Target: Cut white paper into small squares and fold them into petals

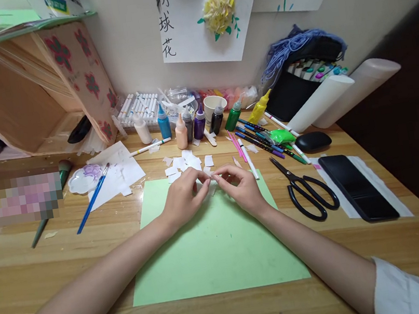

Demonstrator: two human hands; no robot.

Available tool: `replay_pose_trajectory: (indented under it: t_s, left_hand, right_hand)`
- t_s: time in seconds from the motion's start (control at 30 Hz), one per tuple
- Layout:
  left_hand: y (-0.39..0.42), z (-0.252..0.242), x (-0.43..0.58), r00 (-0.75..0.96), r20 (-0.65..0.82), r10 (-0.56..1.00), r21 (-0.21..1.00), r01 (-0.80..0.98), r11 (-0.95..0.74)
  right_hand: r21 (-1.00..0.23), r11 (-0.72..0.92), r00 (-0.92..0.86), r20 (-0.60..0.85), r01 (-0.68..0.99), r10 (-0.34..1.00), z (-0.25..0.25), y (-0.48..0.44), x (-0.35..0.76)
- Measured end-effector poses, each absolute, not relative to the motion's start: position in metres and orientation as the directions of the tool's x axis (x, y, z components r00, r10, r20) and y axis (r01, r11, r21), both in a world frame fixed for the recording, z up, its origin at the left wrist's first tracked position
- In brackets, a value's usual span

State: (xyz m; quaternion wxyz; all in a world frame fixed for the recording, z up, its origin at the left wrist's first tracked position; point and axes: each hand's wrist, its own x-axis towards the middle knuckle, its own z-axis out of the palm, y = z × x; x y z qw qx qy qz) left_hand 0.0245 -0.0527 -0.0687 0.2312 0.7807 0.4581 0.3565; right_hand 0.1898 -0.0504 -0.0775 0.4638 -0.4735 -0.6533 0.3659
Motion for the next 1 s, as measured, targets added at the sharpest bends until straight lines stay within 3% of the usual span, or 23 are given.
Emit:
replay_pose_trajectory:
  t_s: [1.0]
  left_hand:
    - [-0.0506, -0.0643, 0.0236, 0.28, 0.296, 0.913, 0.769, 0.496, -0.402]
  right_hand:
    - [-0.922, 0.275, -0.151, 0.241, 0.274, 0.959, -0.0754, -0.0514, 0.1899]
